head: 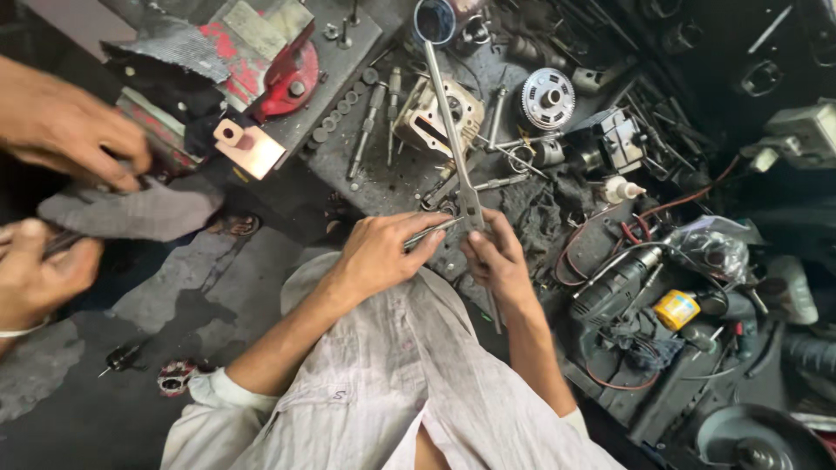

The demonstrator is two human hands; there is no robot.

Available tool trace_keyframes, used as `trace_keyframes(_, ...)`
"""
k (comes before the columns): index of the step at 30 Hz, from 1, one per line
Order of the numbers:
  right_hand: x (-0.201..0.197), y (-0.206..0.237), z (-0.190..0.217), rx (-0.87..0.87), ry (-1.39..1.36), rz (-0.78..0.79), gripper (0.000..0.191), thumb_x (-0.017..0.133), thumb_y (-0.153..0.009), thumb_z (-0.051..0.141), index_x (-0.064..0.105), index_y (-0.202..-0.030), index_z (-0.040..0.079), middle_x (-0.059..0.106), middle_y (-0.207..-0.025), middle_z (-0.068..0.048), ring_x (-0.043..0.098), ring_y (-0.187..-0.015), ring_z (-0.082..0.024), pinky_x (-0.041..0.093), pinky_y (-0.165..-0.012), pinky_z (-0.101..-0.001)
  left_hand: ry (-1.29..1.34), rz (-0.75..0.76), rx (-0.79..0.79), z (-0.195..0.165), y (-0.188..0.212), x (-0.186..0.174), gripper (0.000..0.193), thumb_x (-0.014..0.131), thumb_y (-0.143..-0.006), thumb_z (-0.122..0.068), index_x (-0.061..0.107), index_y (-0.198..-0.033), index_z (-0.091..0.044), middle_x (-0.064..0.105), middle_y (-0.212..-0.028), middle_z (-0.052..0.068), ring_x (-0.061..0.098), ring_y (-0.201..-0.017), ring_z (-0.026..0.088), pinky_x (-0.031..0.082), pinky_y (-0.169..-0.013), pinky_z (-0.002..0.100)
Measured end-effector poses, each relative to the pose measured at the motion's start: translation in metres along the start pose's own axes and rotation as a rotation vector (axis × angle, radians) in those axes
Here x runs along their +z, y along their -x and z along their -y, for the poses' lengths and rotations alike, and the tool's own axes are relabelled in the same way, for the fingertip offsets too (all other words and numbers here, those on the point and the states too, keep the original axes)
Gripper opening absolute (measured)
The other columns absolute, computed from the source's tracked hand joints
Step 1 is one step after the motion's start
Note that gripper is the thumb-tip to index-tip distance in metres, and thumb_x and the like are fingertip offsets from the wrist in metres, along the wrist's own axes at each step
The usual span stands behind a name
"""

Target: The person uses a wrench to tighten a bolt on a metal rod clamped in a bench vise. Another person assists by holding the rod and wiping it with a cloth. The person repeatedly adjusts the wrench and tightens the bolt while the assistant stabilizes the rod.

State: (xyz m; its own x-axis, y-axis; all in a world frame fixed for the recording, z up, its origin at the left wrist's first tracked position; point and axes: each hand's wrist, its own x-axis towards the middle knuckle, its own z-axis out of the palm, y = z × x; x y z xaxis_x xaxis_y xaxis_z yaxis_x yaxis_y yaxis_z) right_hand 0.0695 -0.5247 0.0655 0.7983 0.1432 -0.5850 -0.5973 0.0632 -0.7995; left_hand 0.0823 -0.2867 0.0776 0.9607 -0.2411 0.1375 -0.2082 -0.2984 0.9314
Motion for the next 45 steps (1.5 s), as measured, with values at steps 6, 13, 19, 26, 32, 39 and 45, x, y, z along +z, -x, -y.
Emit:
trace_keyframes(6, 0.023, -0.013, -0.004, -0.199, 0.051, 0.069, 0.025, 0.060, -0.105, 0.013, 0.047, -0.125, 0.011, 0.057, -0.082, -0.001, 0.038, -0.054, -0.002, 0.027, -0.045, -0.0209, -0.001, -0.066, -0.110, -0.005, -0.002, 0.000, 0.024, 0.067, -0.098, -0.025, 0.074, -0.114, -0.010, 0.077, -0.104, 0.012, 0.074, -0.089, 0.033, 0.059, -0.073, 0.040)
trace_keyframes(13, 0.027, -0.013, -0.006, -0.321, 0.192, 0.035, 0.023, 0.064, -0.103, 0.010, 0.052, -0.122, 0.006, 0.060, -0.087, -0.001, 0.046, -0.067, -0.002, 0.035, -0.055, -0.0189, -0.120, -0.173, -0.020, -0.013, -0.002, -0.001, 0.018, 0.070, -0.098, -0.018, 0.073, -0.112, -0.007, 0.074, -0.099, 0.011, 0.072, -0.086, 0.032, 0.057, -0.073, 0.040)
trace_keyframes(19, 0.034, -0.010, -0.007, -0.390, 0.166, 0.021, 0.023, 0.065, -0.103, 0.008, 0.052, -0.122, 0.004, 0.061, -0.088, -0.002, 0.048, -0.069, -0.002, 0.037, -0.056, -0.0189, -0.194, -0.226, 0.072, -0.019, -0.001, -0.004, 0.018, 0.070, -0.096, -0.015, 0.073, -0.112, -0.008, 0.074, -0.099, 0.008, 0.072, -0.087, 0.029, 0.057, -0.075, 0.039)
trace_keyframes(26, 0.031, -0.006, -0.010, -0.294, -0.123, 0.120, 0.024, 0.064, -0.102, 0.009, 0.049, -0.121, 0.007, 0.060, -0.081, -0.006, 0.039, -0.051, -0.002, 0.027, -0.042, -0.0196, -0.217, -0.282, 0.154, -0.027, 0.008, 0.001, 0.021, 0.072, -0.097, -0.015, 0.073, -0.117, -0.008, 0.075, -0.104, 0.008, 0.075, -0.089, 0.026, 0.059, -0.077, 0.036)
trace_keyframes(32, 0.032, -0.002, -0.018, -0.258, -0.221, 0.072, 0.020, 0.060, -0.105, 0.009, 0.045, -0.118, 0.012, 0.058, -0.084, -0.006, 0.037, -0.050, -0.002, 0.025, -0.041, -0.0188, -0.293, -0.257, 0.216, -0.029, 0.019, 0.006, 0.020, 0.073, -0.096, -0.013, 0.074, -0.115, -0.005, 0.077, -0.108, 0.007, 0.076, -0.090, 0.023, 0.060, -0.078, 0.033)
trace_keyframes(39, 0.023, 0.006, -0.017, -0.280, -0.143, 0.105, 0.018, 0.057, -0.107, 0.010, 0.041, -0.117, 0.012, 0.058, -0.083, -0.008, 0.037, -0.050, -0.002, 0.027, -0.041, -0.0199, -0.336, -0.302, 0.230, -0.033, 0.027, 0.005, 0.021, 0.074, -0.096, -0.011, 0.074, -0.116, -0.005, 0.076, -0.112, 0.006, 0.075, -0.096, 0.022, 0.060, -0.083, 0.033)
trace_keyframes(45, 0.023, 0.010, -0.018, -0.362, -0.005, 0.168, 0.017, 0.056, -0.107, 0.009, 0.041, -0.116, 0.008, 0.060, -0.081, -0.008, 0.038, -0.049, -0.003, 0.029, -0.042, -0.0205, -0.364, -0.279, 0.242, -0.030, 0.031, 0.002, 0.028, 0.072, -0.093, -0.006, 0.074, -0.121, -0.005, 0.075, -0.119, 0.007, 0.075, -0.099, 0.022, 0.060, -0.084, 0.033)
